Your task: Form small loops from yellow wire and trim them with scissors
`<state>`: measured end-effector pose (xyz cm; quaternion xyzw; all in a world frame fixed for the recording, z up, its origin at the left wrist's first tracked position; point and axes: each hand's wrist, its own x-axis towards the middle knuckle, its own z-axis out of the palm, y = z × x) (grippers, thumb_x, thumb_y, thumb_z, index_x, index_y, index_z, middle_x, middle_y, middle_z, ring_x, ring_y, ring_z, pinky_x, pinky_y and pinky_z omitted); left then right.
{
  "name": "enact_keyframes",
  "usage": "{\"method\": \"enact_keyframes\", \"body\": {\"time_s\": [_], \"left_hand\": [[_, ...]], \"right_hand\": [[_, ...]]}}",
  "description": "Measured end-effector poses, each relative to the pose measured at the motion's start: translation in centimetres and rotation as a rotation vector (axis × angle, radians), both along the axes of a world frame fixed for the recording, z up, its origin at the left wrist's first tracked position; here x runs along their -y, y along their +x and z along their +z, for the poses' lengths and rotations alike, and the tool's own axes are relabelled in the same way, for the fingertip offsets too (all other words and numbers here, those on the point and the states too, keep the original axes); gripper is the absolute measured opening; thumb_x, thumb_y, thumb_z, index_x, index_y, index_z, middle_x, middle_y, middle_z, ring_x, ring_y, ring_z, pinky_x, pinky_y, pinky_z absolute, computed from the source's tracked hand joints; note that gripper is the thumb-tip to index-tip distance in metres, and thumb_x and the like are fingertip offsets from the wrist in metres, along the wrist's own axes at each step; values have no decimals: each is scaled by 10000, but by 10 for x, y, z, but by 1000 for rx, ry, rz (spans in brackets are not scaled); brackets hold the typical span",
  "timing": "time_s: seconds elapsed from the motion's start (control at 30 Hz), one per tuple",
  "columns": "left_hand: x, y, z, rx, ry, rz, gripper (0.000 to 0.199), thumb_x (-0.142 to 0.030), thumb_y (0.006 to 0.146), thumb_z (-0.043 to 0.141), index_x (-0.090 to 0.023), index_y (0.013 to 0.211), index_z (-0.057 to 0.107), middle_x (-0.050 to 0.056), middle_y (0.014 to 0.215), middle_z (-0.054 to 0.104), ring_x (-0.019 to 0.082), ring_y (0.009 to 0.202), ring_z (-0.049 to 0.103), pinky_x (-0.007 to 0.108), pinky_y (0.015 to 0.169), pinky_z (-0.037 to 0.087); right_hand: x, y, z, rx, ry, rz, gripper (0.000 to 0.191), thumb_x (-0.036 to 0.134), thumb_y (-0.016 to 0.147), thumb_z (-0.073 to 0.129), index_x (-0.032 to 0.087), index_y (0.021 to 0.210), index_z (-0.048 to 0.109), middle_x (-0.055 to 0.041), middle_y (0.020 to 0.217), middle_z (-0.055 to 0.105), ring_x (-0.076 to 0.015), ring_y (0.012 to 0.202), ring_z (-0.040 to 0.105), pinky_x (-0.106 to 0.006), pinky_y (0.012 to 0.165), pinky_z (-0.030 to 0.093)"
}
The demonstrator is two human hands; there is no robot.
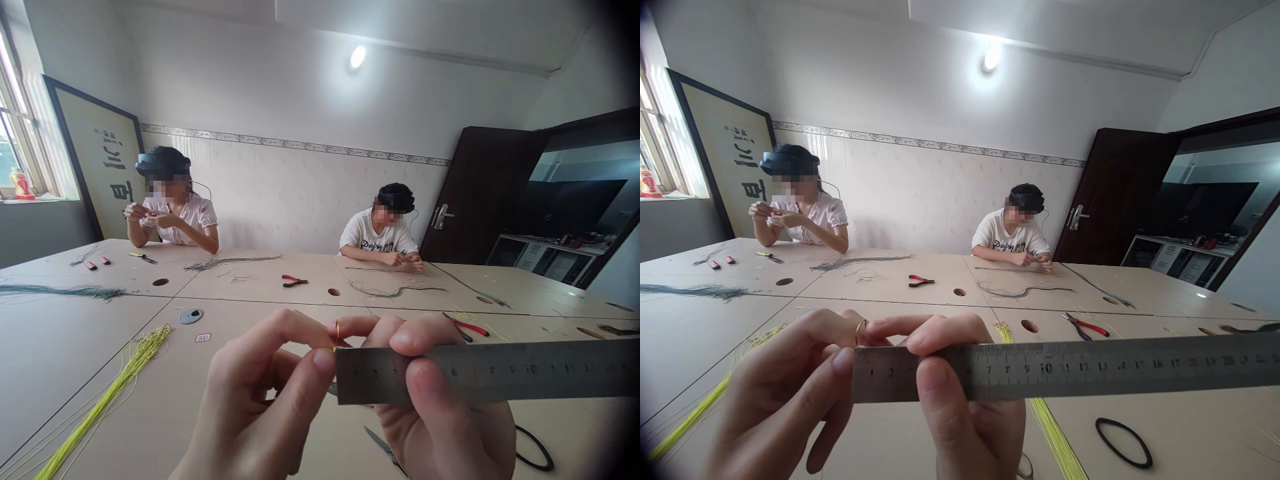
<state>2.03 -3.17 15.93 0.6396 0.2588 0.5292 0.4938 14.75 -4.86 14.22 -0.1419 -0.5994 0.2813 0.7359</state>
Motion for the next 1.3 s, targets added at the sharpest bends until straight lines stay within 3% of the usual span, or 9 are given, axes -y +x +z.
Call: {"method": "enact_keyframes", "body": {"time_s": [0.2, 0.57, 1.03, 1.3], "left_hand": [[0, 0, -1, 9, 3, 5, 258, -381, 855, 502, -204, 669, 527, -98, 426, 234, 57, 341, 227, 241, 411, 110], [0, 0, -1, 17, 7, 5, 244, -362, 863, 500, -212, 672, 527, -97, 439, 224, 63, 350, 216, 253, 423, 114], [-1, 0, -2, 23, 10, -12, 235, -355, 863, 497, -222, 671, 527, -99, 430, 235, 65, 351, 205, 258, 431, 122], [-1, -1, -3, 3, 22, 16, 274, -401, 859, 505, -212, 662, 525, -94, 428, 242, 65, 344, 218, 259, 420, 132]], "right_hand": [[1, -1, 0, -10, -14, -8, 137, 238, 941, 490, 258, 975, 621, 13, 989, 702, -142, 995, 650, -256, 830, 570], [2, 1, 0, -14, -4, -18, 139, 235, 933, 499, 264, 966, 631, 1, 966, 708, -170, 971, 666, -314, 824, 583], [2, -1, 0, -13, -4, 8, 148, 234, 945, 482, 262, 982, 622, 22, 993, 706, -129, 999, 649, -244, 861, 558], [0, -1, 1, -18, 1, -4, 144, 239, 938, 490, 262, 977, 627, 4, 988, 711, -163, 980, 664, -301, 844, 576]]}}
